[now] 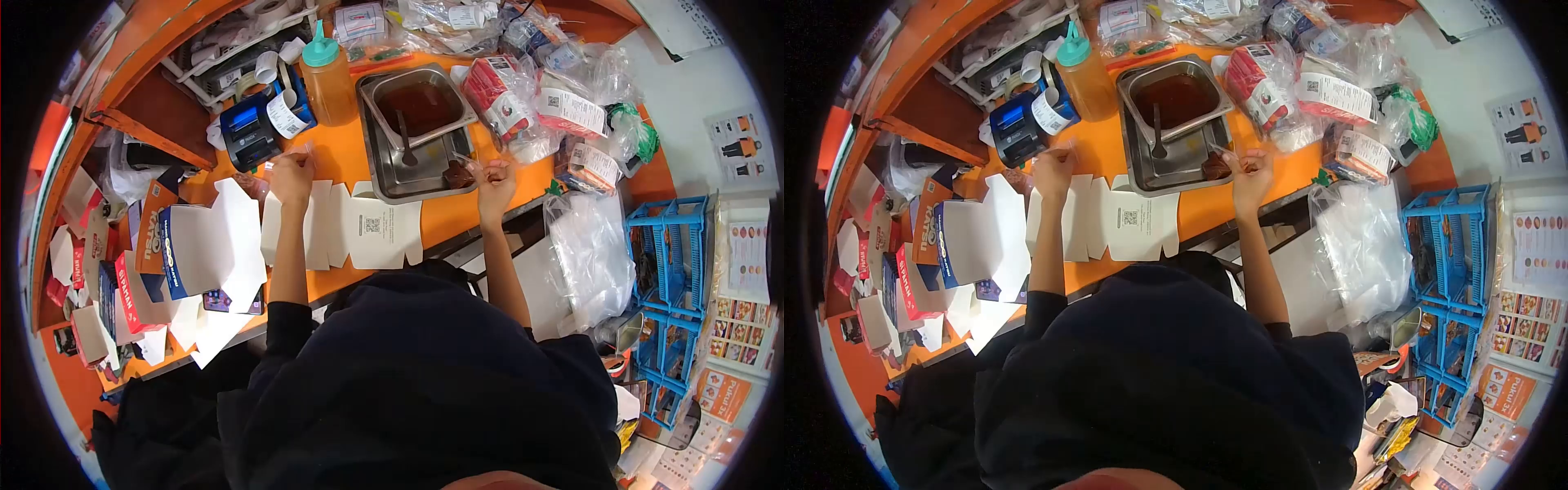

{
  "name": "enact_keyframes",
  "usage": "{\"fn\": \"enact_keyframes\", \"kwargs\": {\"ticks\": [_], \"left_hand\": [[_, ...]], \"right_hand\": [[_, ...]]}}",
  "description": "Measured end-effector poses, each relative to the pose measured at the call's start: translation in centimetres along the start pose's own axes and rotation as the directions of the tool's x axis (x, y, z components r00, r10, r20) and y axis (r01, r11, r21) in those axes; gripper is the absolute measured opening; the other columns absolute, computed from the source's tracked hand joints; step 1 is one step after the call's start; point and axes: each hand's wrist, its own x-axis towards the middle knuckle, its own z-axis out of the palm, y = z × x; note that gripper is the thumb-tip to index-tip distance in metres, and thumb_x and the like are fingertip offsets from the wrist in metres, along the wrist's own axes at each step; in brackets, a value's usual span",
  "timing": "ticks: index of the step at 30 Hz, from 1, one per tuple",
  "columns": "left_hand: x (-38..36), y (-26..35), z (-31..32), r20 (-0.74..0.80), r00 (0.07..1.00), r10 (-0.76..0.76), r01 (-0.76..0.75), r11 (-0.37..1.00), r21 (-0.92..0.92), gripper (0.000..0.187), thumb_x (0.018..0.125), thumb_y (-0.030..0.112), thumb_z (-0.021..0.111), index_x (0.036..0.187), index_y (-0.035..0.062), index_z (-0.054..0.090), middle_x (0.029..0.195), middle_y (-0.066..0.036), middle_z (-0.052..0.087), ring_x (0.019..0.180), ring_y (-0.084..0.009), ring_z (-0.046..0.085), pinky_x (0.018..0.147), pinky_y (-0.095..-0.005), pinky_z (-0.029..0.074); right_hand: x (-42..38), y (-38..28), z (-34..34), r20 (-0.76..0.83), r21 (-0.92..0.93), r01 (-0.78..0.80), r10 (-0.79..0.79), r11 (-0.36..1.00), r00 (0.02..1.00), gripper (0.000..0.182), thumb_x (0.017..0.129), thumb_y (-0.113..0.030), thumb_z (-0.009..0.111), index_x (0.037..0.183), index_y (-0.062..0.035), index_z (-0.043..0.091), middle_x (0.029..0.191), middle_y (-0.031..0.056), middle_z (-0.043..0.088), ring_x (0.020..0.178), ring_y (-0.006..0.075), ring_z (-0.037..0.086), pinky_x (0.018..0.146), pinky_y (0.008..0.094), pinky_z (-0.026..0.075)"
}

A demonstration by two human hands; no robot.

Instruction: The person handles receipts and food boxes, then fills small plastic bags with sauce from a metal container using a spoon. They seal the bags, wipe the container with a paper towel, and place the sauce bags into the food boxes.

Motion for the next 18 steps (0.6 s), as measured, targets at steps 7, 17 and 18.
{"fn": "enact_keyframes", "kwargs": {"ticks": [7,17,18], "left_hand": [[-3.0,4.4,-6.2,-0.224,0.974,0.031,-0.125,0.9,-0.418,0.015,0.083,0.018,0.067,0.092,0.0085,0.073,0.081,-0.007,0.073,0.075,-0.0221,0.071,0.069,-0.0315,0.053],[-5.6,12.2,-11.0,-0.426,0.705,0.567,-0.667,0.733,-0.13,0.034,0.072,0.017,0.081,0.101,0.0088,0.067,0.086,-0.005,0.066,0.083,-0.0238,0.059,0.084,-0.036,0.041],[-6.2,12.1,-10.5,-0.556,0.688,0.466,-0.639,0.752,-0.161,0.033,0.07,0.016,0.083,0.098,0.0086,0.067,0.086,-0.004,0.066,0.083,-0.0215,0.059,0.08,-0.0334,0.042]], "right_hand": [[0.1,-5.6,1.5,-0.136,-0.319,0.42,-0.48,0.849,0.867,0.03,0.08,-0.013,0.073,0.102,-0.0025,0.056,0.093,0.0093,0.057,0.084,0.0252,0.051,0.075,0.0369,0.041],[-4.2,-15.2,7.6,0.648,0.334,-0.034,-0.203,0.942,0.734,0.014,0.084,-0.004,0.069,0.097,0.0017,0.068,0.107,0.0114,0.062,0.078,0.0112,0.062,0.061,0.0229,0.051],[-4.0,-15.2,7.9,0.631,0.357,-0.057,-0.196,0.932,0.751,0.011,0.084,-0.002,0.069,0.095,0.0035,0.069,0.102,0.011,0.064,0.074,0.0087,0.062,0.057,0.0207,0.051]]}}
